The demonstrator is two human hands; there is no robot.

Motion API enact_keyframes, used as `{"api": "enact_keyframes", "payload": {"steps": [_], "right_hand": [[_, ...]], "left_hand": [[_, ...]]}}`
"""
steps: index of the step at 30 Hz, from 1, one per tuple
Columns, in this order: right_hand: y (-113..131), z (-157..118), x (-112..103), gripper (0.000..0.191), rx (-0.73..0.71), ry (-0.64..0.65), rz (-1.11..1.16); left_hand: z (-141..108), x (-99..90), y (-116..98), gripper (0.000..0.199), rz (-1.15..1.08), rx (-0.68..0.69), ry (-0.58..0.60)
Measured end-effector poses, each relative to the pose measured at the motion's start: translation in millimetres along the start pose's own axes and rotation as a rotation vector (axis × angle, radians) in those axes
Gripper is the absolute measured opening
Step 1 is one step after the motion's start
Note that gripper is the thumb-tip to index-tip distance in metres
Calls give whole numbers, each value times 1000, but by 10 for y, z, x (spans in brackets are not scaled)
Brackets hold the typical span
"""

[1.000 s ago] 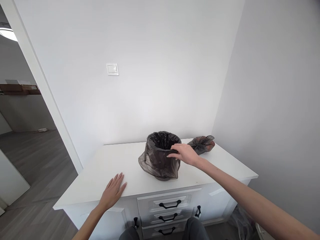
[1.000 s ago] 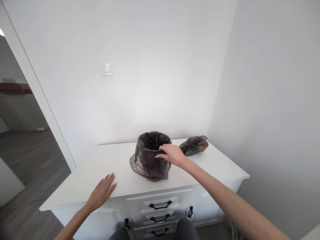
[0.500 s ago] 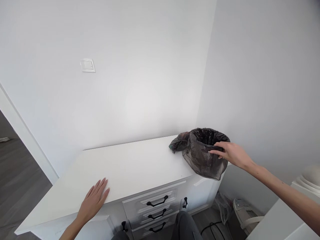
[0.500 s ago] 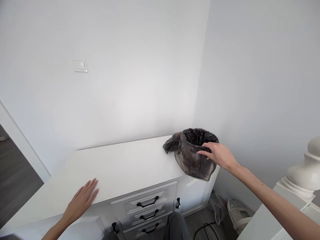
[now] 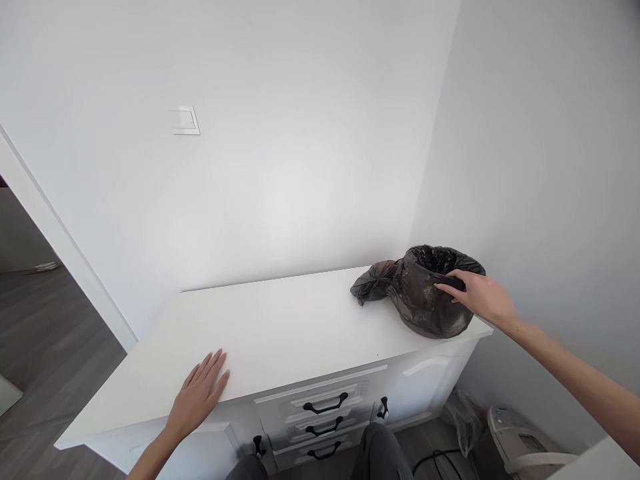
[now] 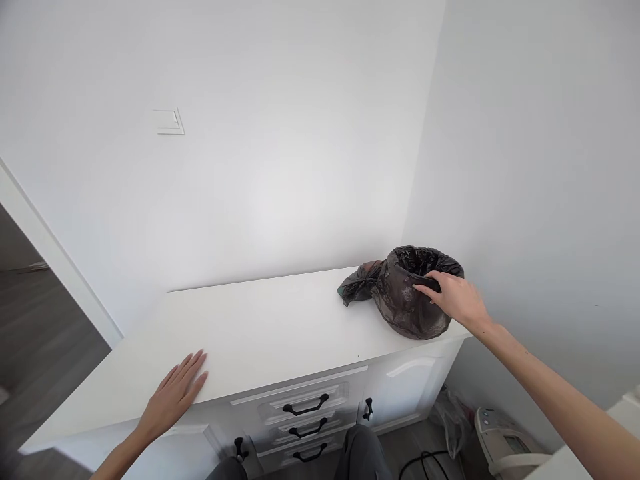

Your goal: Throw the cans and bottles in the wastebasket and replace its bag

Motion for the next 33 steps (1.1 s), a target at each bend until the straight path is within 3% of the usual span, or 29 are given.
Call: {"api": "enact_keyframes", "payload": {"steps": [3, 5, 7, 9, 11, 13, 16, 20, 33], "right_hand": [[427, -273, -28, 62, 1, -198, 24], [802, -479, 134, 51, -86, -176, 165], [1185, -638, 476, 38, -234, -1, 352], [1454, -725, 920, 31, -248, 178, 552], [1610, -751, 1401, 32, -148, 357, 754], [1680, -744, 1812, 38, -2, 454, 921], [1677, -723, 2184, 45, 204, 407, 1034], [1658, -731, 2322, 48, 269, 364, 1040], [1606, -738, 2317, 44, 242, 312, 1027]], "left_hand": [[45, 37, 6, 65, -3, -34, -18], [106, 77, 5, 65, 0, -78, -8], [186, 122, -8, 66, 10, -126, 22], [272, 156, -34, 68, 26, -155, 49], [350, 180, -65, 70, 35, -162, 71], [414, 196, -85, 70, 37, -168, 88], [494, 210, -83, 71, 50, -203, 113], [607, 216, -60, 70, 62, -220, 113], [720, 283, -9, 68, 55, -232, 62]]}}
Point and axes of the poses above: each hand's wrist, its own z-axis towards the middle knuckle, its own x-axis out of the palm, y = z × x, the point moved 4 cm from there along z, towards the middle knuckle, and after that the axes turned 6 degrees about -z, right-handed, at the moved point
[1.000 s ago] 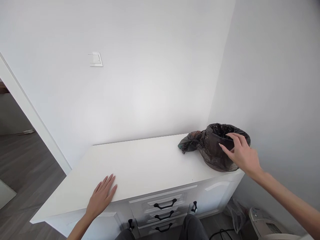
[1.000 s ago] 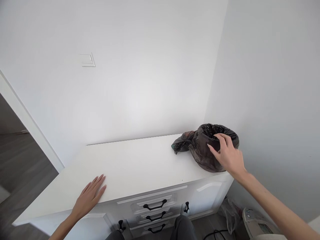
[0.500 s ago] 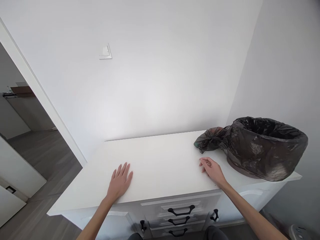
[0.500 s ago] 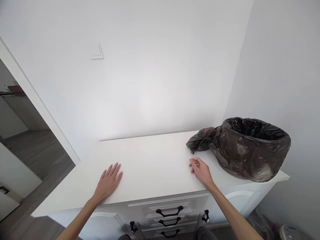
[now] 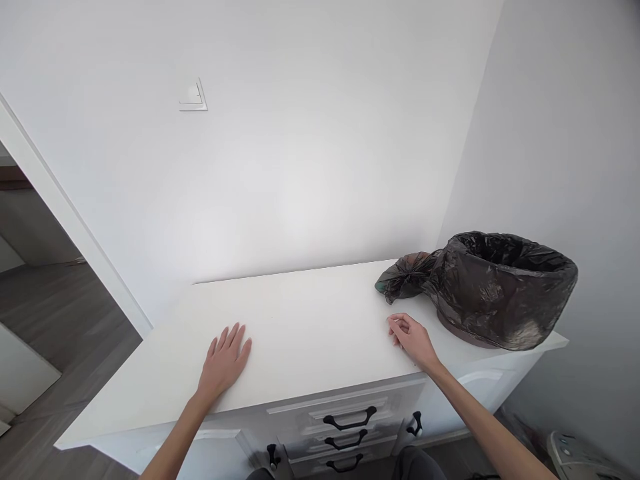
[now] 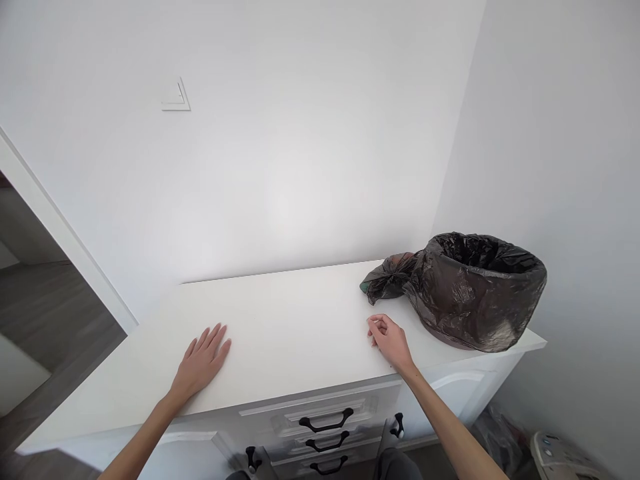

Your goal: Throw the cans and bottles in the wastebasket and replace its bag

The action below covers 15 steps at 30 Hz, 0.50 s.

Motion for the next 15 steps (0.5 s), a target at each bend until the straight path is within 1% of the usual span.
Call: {"api": "enact_keyframes", "payload": {"steps": [9, 15], "right_hand": [[-12, -8, -19, 45, -6, -28, 1], [6, -14, -37, 43, -7, -27, -1]], "left_hand": [[-22, 11, 14, 66, -22, -1, -16], [-36, -17, -17, 69, -29, -14, 12]]}}
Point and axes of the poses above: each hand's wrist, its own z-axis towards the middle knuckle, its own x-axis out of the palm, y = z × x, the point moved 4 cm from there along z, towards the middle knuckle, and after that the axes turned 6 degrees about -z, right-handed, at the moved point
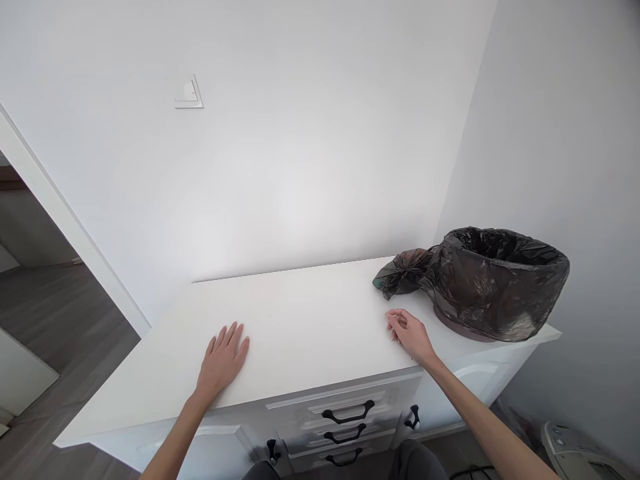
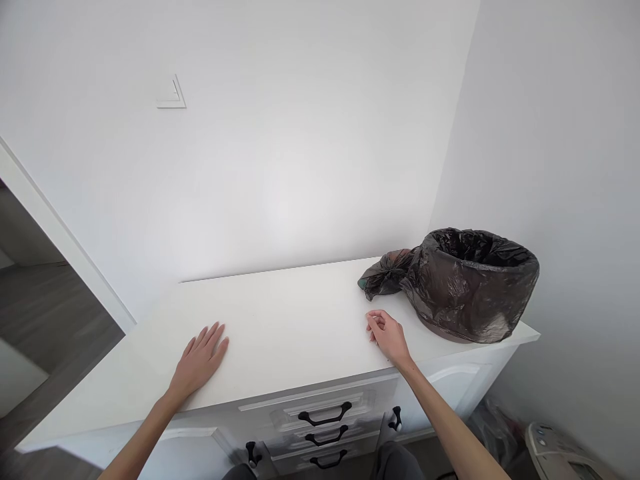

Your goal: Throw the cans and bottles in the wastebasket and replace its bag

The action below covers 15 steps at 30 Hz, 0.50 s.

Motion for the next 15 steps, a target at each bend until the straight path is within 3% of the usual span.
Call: {"api": "enact_keyframes", "payload": {"steps": [10, 15], "right_hand": [[-16, -5, 29, 40, 3, 18, 4], [11, 220, -72, 37, -32, 41, -57]], "left_hand": [[6, -2, -7, 68, -19, 8, -23], [7, 15, -6, 66, -22, 23, -38]]}}
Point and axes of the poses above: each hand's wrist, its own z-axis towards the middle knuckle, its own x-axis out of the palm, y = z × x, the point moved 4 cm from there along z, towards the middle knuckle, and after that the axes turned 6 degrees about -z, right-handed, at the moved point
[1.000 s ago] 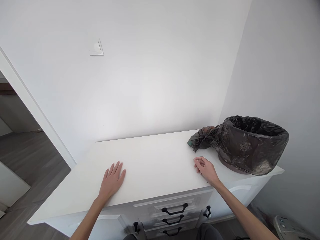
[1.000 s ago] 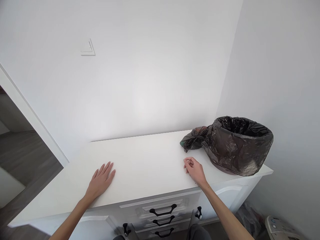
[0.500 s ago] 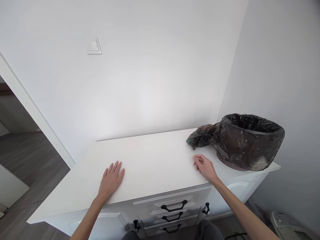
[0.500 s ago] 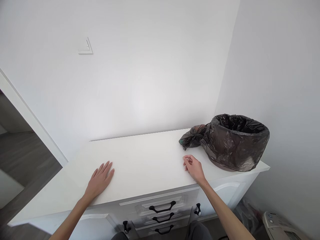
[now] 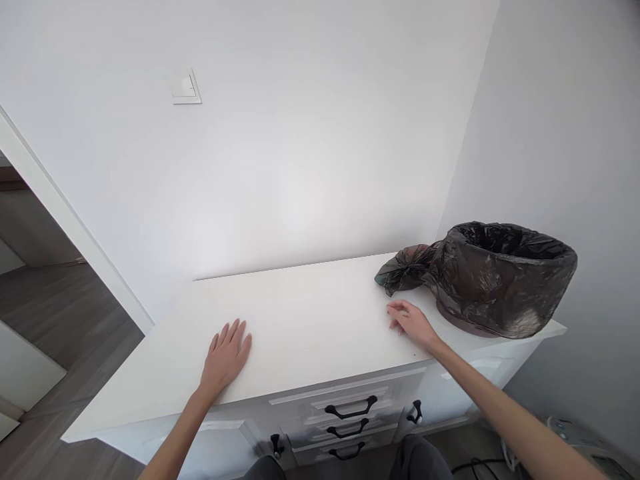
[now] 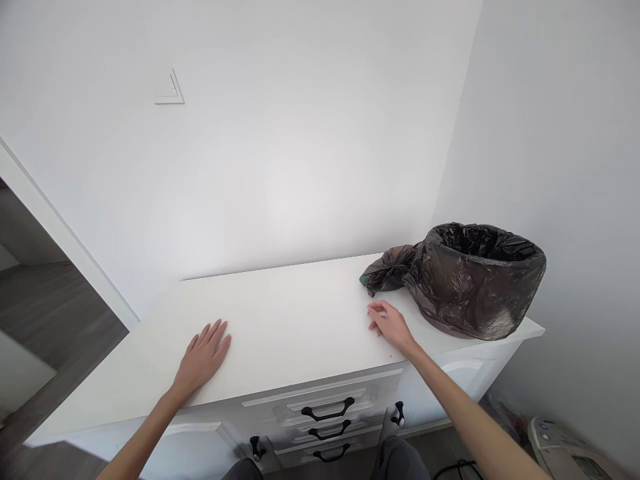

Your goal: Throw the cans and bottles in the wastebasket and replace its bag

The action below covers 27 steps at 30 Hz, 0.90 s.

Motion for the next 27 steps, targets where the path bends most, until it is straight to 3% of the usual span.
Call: {"api": "enact_keyframes", "payload": {"steps": [6, 9, 13, 17, 22, 25, 27], "right_hand": [[446, 567, -396, 39, -157, -175, -518], [492, 829, -464, 58, -24, -172, -765], [327, 934, -368, 64, 173, -77, -819], [314, 713, -36, 51, 69, -122, -802], [522, 182, 630, 39, -92, -80, -686], [748, -229, 908, 43, -180, 78, -301], [922, -512, 956, 44, -225, 195, -85]], "left_hand": [[8, 7, 1, 64, -7, 2, -13], [3, 0, 1, 64, -7, 4, -13], [-14, -7, -1, 64, -8, -1, -8], [-18, -1, -3, 65, -17, -6, -5], [-3, -22, -26, 64, -26, 6, -15], [-12, -46, -41, 62, -28, 18, -21], [-43, -66, -61, 61, -30, 30, -26]]}}
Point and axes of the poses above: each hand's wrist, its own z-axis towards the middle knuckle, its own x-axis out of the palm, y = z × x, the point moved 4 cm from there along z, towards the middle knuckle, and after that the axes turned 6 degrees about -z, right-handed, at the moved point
